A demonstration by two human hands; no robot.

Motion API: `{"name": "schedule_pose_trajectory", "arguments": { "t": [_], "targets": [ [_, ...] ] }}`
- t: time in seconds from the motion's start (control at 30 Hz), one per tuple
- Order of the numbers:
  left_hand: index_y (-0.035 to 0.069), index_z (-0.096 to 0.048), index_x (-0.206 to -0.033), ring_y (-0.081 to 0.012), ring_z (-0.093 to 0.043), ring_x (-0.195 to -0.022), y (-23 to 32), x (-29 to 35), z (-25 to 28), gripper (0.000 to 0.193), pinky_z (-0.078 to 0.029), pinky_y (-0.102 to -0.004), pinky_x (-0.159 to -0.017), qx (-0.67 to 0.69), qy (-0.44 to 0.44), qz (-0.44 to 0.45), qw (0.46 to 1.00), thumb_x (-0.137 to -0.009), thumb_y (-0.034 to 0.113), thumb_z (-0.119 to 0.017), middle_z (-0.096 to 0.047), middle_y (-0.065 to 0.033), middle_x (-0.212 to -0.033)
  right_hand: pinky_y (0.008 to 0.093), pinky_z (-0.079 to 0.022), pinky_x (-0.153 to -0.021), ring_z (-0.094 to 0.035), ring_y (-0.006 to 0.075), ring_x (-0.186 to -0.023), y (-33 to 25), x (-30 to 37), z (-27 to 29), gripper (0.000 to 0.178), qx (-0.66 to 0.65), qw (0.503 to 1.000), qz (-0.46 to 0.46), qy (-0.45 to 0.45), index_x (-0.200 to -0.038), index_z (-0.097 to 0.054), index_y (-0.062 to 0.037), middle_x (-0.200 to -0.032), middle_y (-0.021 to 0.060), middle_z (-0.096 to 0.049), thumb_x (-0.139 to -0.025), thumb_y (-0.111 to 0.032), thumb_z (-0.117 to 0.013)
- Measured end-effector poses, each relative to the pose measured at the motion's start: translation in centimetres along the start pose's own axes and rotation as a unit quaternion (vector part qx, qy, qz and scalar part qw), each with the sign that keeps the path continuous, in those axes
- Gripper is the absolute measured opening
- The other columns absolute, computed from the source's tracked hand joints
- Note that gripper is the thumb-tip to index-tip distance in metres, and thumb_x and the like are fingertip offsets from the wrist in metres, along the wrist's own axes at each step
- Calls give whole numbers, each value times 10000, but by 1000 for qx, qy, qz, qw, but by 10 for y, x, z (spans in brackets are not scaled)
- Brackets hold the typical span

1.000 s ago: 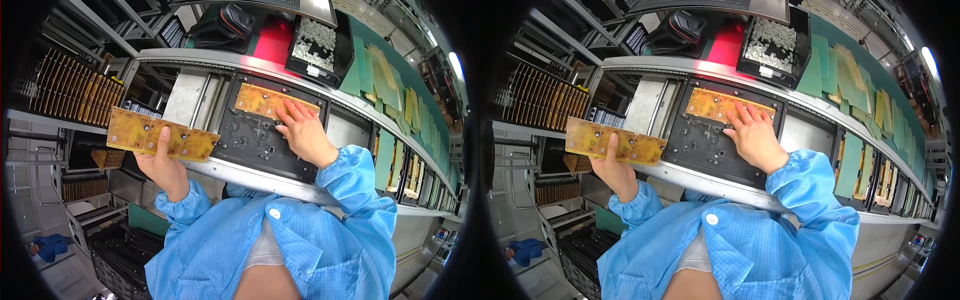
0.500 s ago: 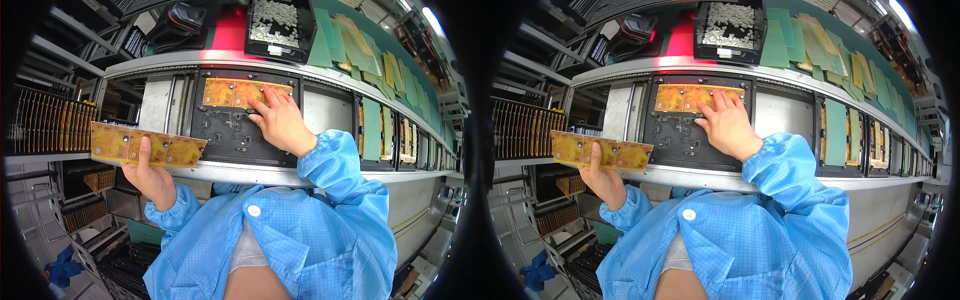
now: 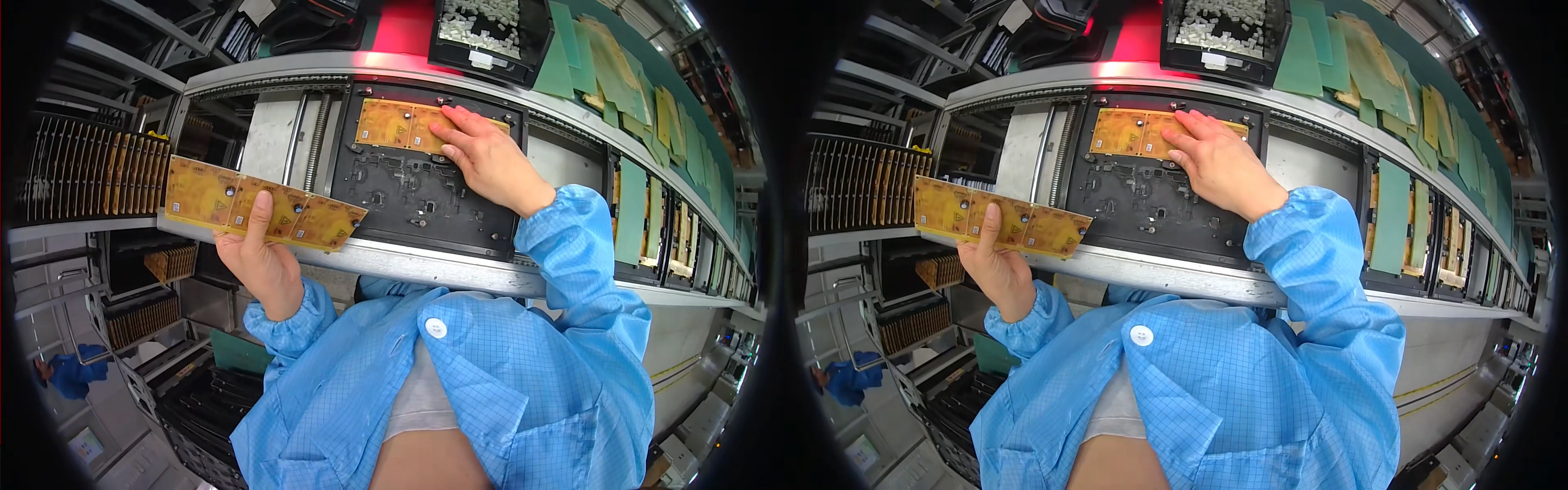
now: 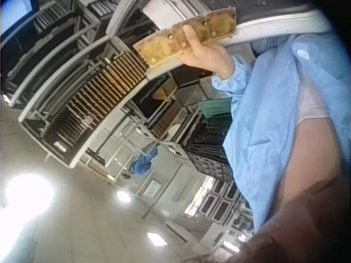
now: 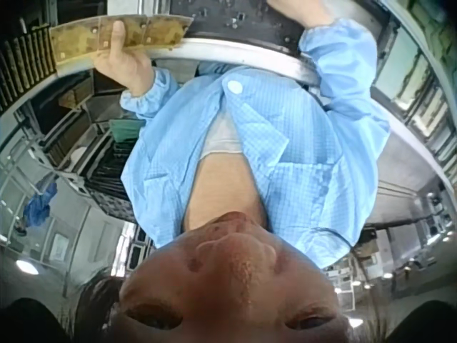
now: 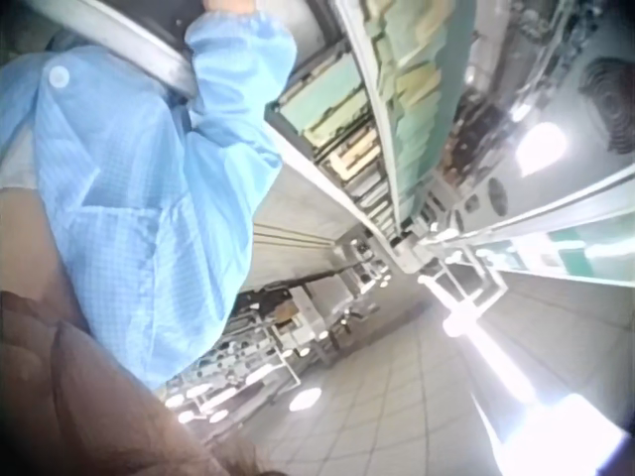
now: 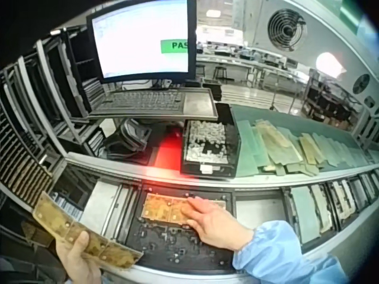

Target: Assembling and inspecting circuit board components on a manufacturing line.

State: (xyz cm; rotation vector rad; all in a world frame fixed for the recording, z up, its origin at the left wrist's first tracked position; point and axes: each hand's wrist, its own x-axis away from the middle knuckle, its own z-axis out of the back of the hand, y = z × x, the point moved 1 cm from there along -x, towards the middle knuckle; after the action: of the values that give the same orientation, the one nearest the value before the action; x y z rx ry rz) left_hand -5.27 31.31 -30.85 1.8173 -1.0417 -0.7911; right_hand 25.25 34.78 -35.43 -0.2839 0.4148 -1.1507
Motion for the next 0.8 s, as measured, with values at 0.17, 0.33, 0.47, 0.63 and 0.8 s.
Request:
{"name": "schedule_pose_trajectory", "arguments": {
  "t": [0.17, 0.33, 0.47, 0.63, 0.8],
  "targets": [
    [9, -559, -1198, -158, -650, -967, 0, 1, 0, 397, -517, -300, -912, -8, 3, 8, 1000, -847, -53, -735, -669, -97, -1103, 461, -348, -1154, -456, 375, -1355, -9, 3, -4, 365, 38, 999, -6, 17, -1340, -606, -101, -1466, 168, -488, -984, -175, -569],
    [11, -565, -1164, -162, -656, -950, 1, 3, -1, 372, -522, -300, -905, -8, -1, 12, 1000, -843, -53, -740, -674, -102, -1081, 469, -339, -1159, -460, 362, -1355, -10, 2, -4, 358, 62, 997, -29, 20, -1330, -617, -103, -1446, 164, -509, -981, -163, -566],
    [11, -566, -1160, -160, -657, -956, -1, 2, 3, 367, -521, -296, -905, -10, 5, 5, 1000, -842, -58, -737, -675, -106, -1084, 490, -333, -1158, -489, 361, -1323, -2, 2, -1, 356, 22, 999, -17, 20, -1327, -613, -93, -1424, 164, -529, -981, -164, -564],
    [3, -560, -1179, -163, -655, -957, -3, 3, 3, 390, -519, -291, -904, -8, 19, 18, 1000, -837, -67, -737, -670, -109, -1103, 479, -372, -1131, -542, 384, -1244, 3, -2, 9, 298, -54, 996, -45, 52, -1220, -638, 8, -1339, 181, -589, -934, -60, -594],
    [-9, -551, -1200, -165, -646, -973, -6, -3, 0, 406, -508, -296, -912, -17, 18, 27, 999, -840, -67, -729, -664, -109, -1112, 444, -423, -1078, -549, 378, -1239, 9, -3, 11, 344, -97, 992, -62, 54, -1233, -638, -10, -1307, 190, -606, -890, -8, -612]
  ]
}}
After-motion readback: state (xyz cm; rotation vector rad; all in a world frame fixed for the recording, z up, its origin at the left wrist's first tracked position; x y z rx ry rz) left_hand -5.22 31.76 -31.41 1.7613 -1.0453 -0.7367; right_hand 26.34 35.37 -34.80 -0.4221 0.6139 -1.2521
